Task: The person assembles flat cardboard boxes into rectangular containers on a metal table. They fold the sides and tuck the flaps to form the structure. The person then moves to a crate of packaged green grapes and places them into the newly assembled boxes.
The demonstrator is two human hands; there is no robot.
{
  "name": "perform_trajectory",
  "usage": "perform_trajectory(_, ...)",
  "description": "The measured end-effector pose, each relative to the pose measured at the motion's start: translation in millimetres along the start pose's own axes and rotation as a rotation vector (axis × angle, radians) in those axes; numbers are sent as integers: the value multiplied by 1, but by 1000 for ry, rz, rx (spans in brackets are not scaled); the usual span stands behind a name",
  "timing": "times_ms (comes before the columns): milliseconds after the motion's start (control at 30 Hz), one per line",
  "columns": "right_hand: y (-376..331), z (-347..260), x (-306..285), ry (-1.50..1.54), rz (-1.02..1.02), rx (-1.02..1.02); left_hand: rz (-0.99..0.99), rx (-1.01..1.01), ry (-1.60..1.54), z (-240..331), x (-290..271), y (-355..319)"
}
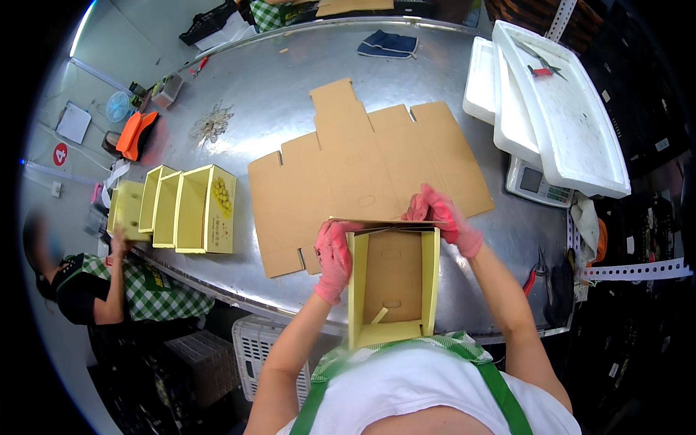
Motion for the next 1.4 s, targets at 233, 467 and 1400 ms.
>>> perform_trajectory(233, -32, -47, 16, -813, 110, 366, -150, -302, -502, -16, 23, -12)
perform_trajectory(467, -58, -13, 2, -189, 132, 297, -509, -236, -668, -17, 30, 13)
perform_trajectory(1400, -76, 33, 20, -814, 751, -119, -1154, 260, 1021, 27, 87, 29)
Point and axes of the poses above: each hand's wrist, its own y-axis towards the middle knuckle, its own x-axis out of the palm, z = x × y, the point moved 5 cm from there along y, towards the middle knuckle, and after that the axes turned 12 degrees about x, right-handed, at the moved point
